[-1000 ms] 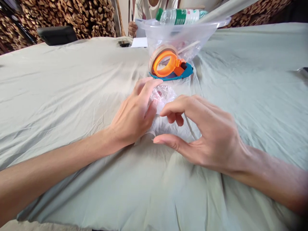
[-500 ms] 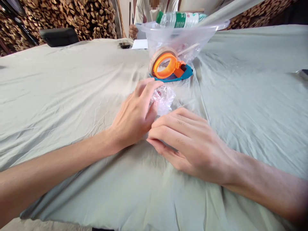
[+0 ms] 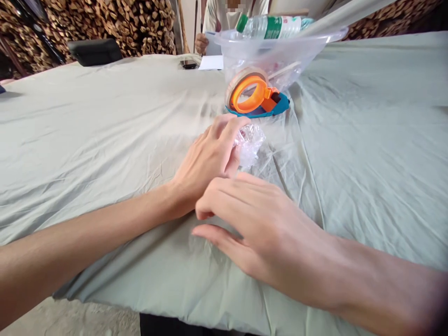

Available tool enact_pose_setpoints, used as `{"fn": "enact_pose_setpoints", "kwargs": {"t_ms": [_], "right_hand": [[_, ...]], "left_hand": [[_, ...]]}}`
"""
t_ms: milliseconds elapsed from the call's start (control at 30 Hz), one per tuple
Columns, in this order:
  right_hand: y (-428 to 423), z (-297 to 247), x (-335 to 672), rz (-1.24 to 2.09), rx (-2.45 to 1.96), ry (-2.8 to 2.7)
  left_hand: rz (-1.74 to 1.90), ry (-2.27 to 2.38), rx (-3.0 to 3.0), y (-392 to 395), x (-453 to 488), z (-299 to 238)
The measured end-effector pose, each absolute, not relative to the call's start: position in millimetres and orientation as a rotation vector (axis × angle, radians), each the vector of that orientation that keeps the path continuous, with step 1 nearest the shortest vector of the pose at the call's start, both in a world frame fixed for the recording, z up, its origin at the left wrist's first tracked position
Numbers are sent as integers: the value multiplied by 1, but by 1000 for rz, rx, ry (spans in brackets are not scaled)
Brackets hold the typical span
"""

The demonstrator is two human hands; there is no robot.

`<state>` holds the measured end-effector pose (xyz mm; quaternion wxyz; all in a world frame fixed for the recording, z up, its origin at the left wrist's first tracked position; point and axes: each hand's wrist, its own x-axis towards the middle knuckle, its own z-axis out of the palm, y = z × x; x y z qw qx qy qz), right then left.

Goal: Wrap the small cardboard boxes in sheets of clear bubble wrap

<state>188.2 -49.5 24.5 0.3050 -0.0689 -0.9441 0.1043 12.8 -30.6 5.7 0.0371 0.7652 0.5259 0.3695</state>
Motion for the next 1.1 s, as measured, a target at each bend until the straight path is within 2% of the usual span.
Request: {"fn": "enact_pose_setpoints", "kwargs": {"t_ms": [233,400,533,833,1100], "right_hand": [[-58,23,155,-3,-195,-2499],[-63,17,164,148,-283,-2450],[-61,14,170,124,-357,-2424],[-52,17,171,-468,-222,-2381],[-48,22,163,-688,-252,-2354]], "left_hand": [[1206,1583,2260,-29,12,4],[1128,1561,2291,-26,10,6],[1104,1613,2289,-27,11,7],[1111,1619,2259,-39,17,14],[1097,1665,2225,-48,21,21]]}}
